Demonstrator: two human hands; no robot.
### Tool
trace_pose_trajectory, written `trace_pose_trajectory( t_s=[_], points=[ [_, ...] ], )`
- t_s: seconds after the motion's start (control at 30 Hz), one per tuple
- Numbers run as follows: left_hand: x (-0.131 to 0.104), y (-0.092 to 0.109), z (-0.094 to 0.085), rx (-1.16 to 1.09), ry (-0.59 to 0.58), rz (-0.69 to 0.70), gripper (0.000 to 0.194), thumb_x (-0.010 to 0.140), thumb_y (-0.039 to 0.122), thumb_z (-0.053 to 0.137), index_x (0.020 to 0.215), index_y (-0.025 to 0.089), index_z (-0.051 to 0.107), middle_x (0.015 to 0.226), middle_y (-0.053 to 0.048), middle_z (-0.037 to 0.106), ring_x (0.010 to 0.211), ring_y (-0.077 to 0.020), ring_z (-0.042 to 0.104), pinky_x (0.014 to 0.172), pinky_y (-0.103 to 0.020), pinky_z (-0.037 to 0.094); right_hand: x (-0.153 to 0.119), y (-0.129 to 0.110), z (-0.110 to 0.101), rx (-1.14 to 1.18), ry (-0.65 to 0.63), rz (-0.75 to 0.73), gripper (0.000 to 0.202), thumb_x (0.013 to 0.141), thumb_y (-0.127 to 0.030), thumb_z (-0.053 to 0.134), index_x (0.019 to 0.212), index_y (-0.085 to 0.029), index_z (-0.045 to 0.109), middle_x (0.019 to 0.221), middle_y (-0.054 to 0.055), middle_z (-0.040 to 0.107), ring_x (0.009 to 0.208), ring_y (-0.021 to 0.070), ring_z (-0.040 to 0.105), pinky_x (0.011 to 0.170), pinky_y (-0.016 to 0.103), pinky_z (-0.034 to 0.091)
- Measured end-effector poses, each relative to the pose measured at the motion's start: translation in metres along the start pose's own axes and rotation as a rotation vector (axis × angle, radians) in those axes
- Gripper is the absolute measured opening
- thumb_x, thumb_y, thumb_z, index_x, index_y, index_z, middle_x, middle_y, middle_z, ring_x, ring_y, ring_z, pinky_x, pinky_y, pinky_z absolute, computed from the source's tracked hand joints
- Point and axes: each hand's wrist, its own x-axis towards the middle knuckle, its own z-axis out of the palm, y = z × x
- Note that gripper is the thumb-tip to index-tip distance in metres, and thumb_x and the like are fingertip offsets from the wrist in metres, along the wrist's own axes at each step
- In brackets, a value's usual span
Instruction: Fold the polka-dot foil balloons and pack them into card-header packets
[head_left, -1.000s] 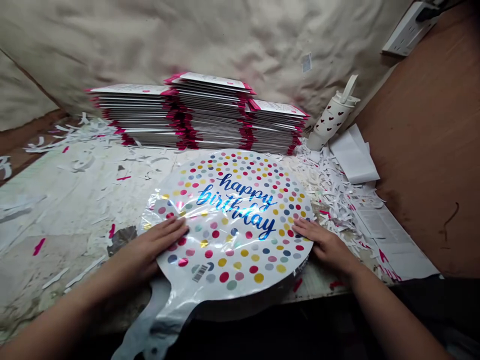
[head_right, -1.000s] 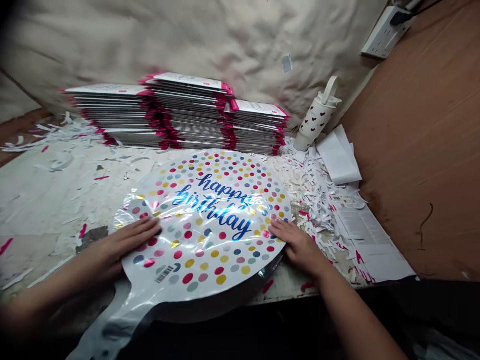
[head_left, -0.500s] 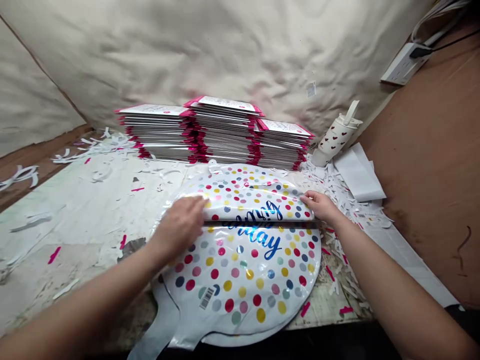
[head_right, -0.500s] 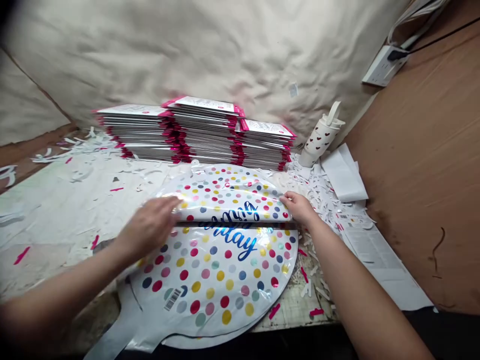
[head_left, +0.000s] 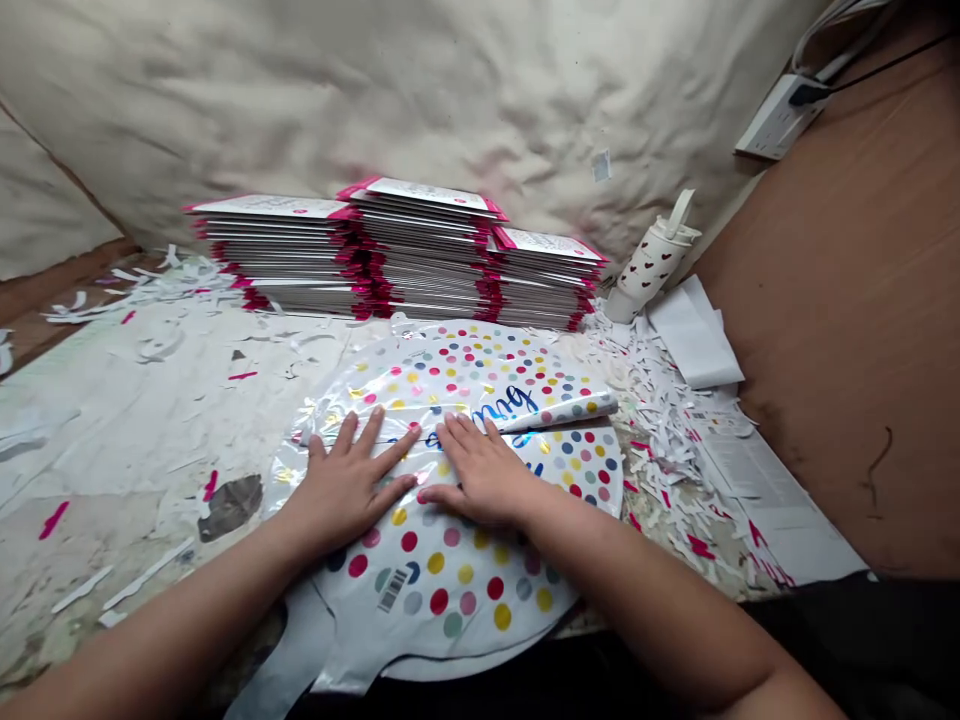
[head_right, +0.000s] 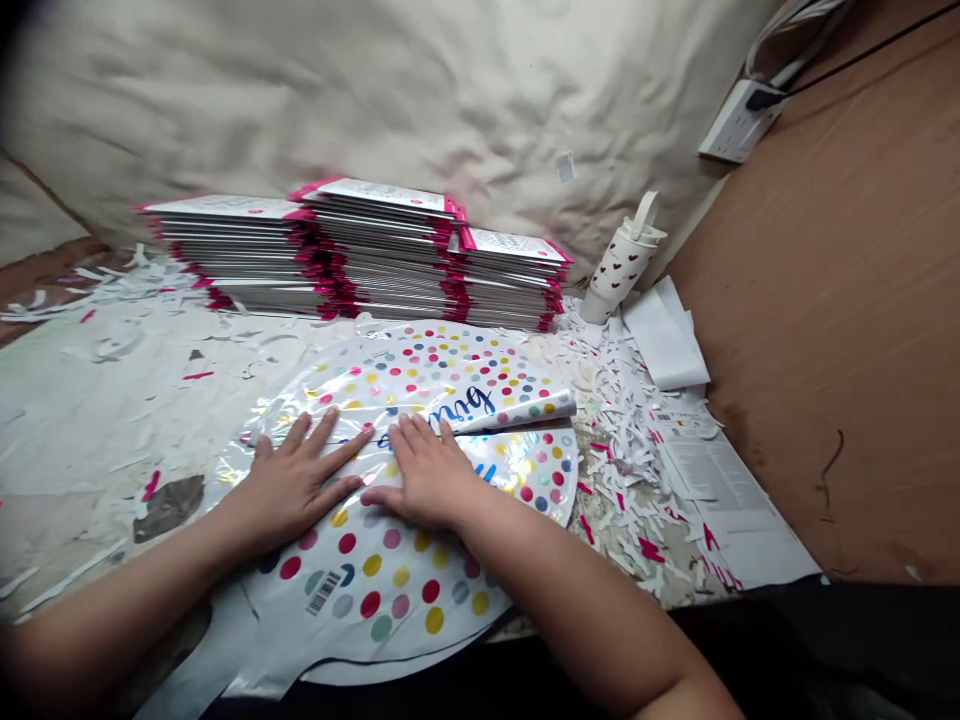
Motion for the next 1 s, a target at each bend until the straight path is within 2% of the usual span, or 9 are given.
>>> trace_pose_trajectory(
  t_s=[0.17,0.23,0.33,0.43,0.57,0.7,0.8,0.87,1.0],
  points=[
    [0.006,0.004,-0.011,-0.048,-0.085,-0.02,0.059,0.083,0.062,0.03,0.136,0.034,0.031,0.147,-0.015,0.018,0.13,-0.0465,0.014,0.09,-0.069,0.019,-0.06,0.081,-0.025,-0.16,0.08,0.418,0.067,0.09,-0.047,0.028,0.134,0.003,0.032,0.138,0.029,0.031,0.127,0.0418,0.028,0.098,0.064,0.016],
    [0.014,0.02,-0.017,-0.041,-0.043,-0.011,0.063,0.084,0.061,0.029,0.137,0.026,0.032,0.147,-0.016,0.019,0.132,-0.0431,0.012,0.095,-0.064,0.019,-0.08,0.1,-0.035,-0.231,0.144,0.512,0.062,0.092,-0.039,0.023,0.131,0.007,0.033,0.135,0.032,0.032,0.127,0.0423,0.027,0.098,0.064,0.013],
    [0.027,0.056,-0.018,-0.008,0.029,0.037,0.072,0.085,0.06,0.026,0.14,0.014,0.025,0.147,-0.015,0.017,0.135,-0.0342,0.011,0.104,-0.051,0.018,-0.089,0.089,-0.03,-0.343,0.145,0.386,0.054,0.092,-0.042,0.025,0.135,-0.011,0.037,0.133,0.018,0.043,0.126,0.0309,0.034,0.102,0.049,0.024],
    [0.033,0.085,-0.008,0.008,-0.044,0.054,0.081,0.081,0.065,0.03,0.14,0.009,0.025,0.146,-0.018,0.02,0.134,-0.0367,0.014,0.104,-0.049,0.02,-0.081,0.063,-0.021,-0.437,0.14,0.417,0.059,0.088,-0.056,0.029,0.138,-0.026,0.032,0.121,0.014,0.053,0.109,0.0294,0.049,0.088,0.043,0.039],
    [0.03,0.093,0.005,0.011,-0.046,0.06,0.085,0.079,0.067,0.031,0.14,0.008,0.024,0.146,-0.019,0.018,0.133,-0.0397,0.011,0.104,-0.053,0.017,-0.076,0.05,-0.02,-0.45,0.208,0.559,0.064,0.087,-0.06,0.023,0.14,-0.025,0.028,0.1,0.015,0.058,0.093,0.0291,0.053,0.077,0.041,0.041],
    [0.027,0.09,0.007,0.002,-0.031,0.055,0.085,0.08,0.066,0.03,0.14,0.007,0.024,0.146,-0.02,0.018,0.133,-0.0398,0.011,0.104,-0.054,0.014,-0.074,0.054,-0.012,-0.329,0.154,0.49,0.069,0.081,-0.065,0.035,0.138,-0.027,0.031,0.118,0.016,0.051,0.111,0.0341,0.044,0.091,0.048,0.033],
    [0.027,0.089,0.007,-0.014,-0.034,0.051,0.085,0.079,0.068,0.027,0.14,0.009,0.024,0.147,-0.018,0.018,0.134,-0.0391,0.009,0.104,-0.056,0.012,-0.066,0.067,-0.014,0.001,0.259,0.673,0.078,0.077,-0.064,0.043,0.138,-0.018,0.031,0.132,0.019,0.041,0.126,0.0382,0.029,0.1,0.055,0.021],
    [0.027,0.089,0.008,-0.038,-0.034,0.053,0.086,0.078,0.07,0.024,0.141,0.011,0.022,0.148,-0.016,0.015,0.134,-0.0389,0.007,0.103,-0.059,0.01,-0.058,0.073,-0.025,0.301,0.351,0.745,0.081,0.079,-0.061,0.042,0.14,-0.01,0.026,0.134,0.022,0.04,0.127,0.037,0.03,0.1,0.055,0.024],
    [0.025,0.088,0.009,-0.093,-0.027,0.062,0.087,0.075,0.073,0.023,0.142,0.017,0.02,0.148,-0.015,0.013,0.133,-0.0415,0.005,0.099,-0.065,0.008,-0.03,0.042,-0.054,0.526,0.477,0.604,0.066,0.091,-0.047,0.013,0.143,-0.009,0.0,0.144,0.018,0.025,0.13,0.0229,0.031,0.099,0.044,0.035]
  ],
)
